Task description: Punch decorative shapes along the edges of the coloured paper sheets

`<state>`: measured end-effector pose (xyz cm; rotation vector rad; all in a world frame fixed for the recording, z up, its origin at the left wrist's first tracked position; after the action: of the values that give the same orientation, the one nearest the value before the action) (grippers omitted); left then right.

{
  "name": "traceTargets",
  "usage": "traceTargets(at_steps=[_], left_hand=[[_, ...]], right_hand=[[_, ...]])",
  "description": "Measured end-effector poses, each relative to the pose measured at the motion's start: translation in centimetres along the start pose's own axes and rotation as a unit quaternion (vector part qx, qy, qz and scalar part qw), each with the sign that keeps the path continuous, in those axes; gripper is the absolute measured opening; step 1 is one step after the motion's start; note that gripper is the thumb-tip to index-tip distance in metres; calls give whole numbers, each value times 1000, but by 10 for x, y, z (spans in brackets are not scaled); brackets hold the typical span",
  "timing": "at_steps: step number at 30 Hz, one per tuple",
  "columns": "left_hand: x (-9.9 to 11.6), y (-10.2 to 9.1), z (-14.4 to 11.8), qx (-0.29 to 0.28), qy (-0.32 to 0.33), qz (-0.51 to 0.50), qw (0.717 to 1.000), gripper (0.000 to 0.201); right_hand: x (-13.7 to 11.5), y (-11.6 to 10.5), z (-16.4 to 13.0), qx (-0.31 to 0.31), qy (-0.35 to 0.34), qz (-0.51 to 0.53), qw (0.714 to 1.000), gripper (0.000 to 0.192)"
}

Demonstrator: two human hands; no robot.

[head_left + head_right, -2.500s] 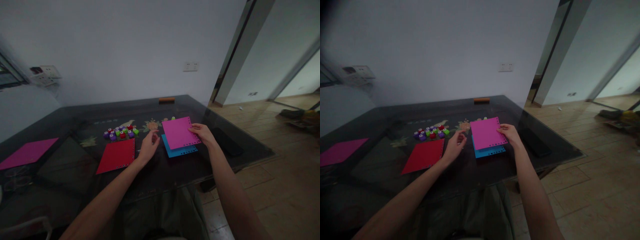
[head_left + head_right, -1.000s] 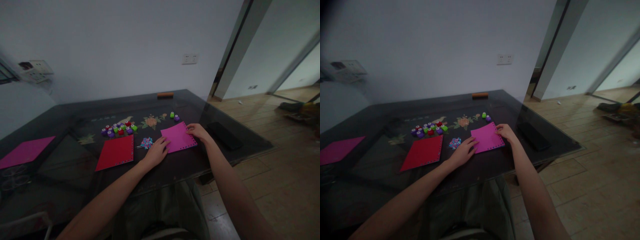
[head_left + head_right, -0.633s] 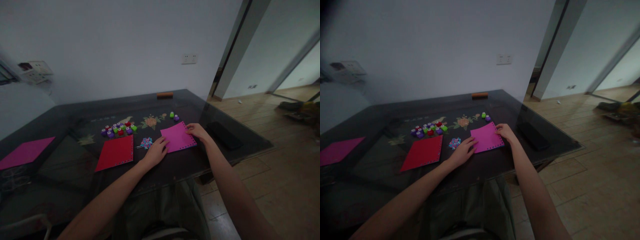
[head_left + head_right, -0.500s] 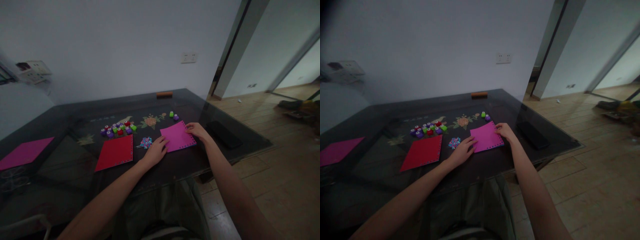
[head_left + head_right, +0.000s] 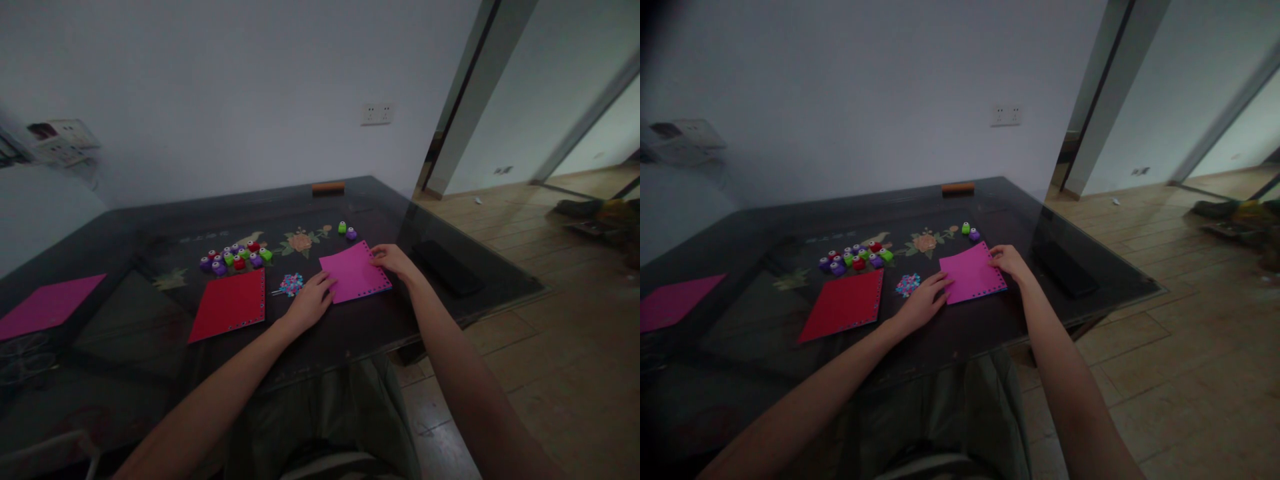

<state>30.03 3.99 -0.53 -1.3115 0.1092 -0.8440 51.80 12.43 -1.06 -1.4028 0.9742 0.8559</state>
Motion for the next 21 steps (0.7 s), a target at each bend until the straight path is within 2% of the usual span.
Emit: traceTargets(at_steps=[21], left_hand=[[0, 1, 0, 6, 10, 17, 1000, 35]], right_hand=[[1, 2, 1, -22, 8, -37, 999, 26]])
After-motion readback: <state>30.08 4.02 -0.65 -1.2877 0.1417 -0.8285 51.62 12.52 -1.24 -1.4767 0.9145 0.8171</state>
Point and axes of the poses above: each hand's wrist, its own z-axis towards the middle knuckle, its own y-axis out of the palm, x = y × z, the point moved 8 cm from there along z, towards the middle knuckle, and after that the axes turned 3 degrees about z, right-handed, at the moved point
